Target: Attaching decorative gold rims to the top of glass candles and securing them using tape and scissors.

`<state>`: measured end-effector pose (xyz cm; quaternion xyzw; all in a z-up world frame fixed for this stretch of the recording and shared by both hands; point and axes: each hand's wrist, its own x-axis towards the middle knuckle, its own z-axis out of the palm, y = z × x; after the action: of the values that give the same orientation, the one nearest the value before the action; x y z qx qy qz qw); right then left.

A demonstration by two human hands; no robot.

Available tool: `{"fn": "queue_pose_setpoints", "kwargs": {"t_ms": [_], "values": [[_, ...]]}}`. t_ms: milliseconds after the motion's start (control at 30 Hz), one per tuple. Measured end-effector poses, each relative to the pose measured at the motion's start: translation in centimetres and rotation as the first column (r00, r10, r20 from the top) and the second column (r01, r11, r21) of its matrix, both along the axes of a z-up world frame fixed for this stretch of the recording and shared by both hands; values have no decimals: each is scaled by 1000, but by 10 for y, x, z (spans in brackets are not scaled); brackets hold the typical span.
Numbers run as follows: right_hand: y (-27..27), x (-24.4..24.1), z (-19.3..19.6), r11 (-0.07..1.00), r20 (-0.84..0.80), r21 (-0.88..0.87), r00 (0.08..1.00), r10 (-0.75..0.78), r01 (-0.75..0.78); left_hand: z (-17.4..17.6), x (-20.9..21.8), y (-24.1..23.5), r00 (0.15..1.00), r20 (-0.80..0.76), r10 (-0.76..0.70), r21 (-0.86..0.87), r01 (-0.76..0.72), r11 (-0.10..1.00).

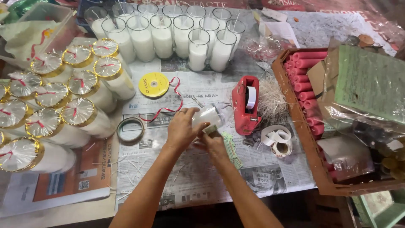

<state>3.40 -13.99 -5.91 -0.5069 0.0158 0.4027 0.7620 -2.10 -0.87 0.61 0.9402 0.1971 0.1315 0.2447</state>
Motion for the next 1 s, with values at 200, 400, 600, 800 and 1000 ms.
{"fn": "queue_pose_setpoints", "kwargs": {"t_ms": [200,400,600,800,1000], "values": [[1,24,32,971,531,-236,841,104,29,-17,-27,4,941,336,34,-496,146,856],[-10,13,42,898,751,-439,548,367,0,-17,-52,10,946,314,84,-782,208,588],[-22,-7,102,944,925,-289,298,234,158,22,-33,21,923,367,118,-869,295,397],[-10,7,73,904,938,-138,-241,251,404,-7,17,19,893,440,97,-662,249,707],[-2,30,101,919,938,-335,-18,346,206,-5,9,17,827,547,131,-581,262,771]]}}
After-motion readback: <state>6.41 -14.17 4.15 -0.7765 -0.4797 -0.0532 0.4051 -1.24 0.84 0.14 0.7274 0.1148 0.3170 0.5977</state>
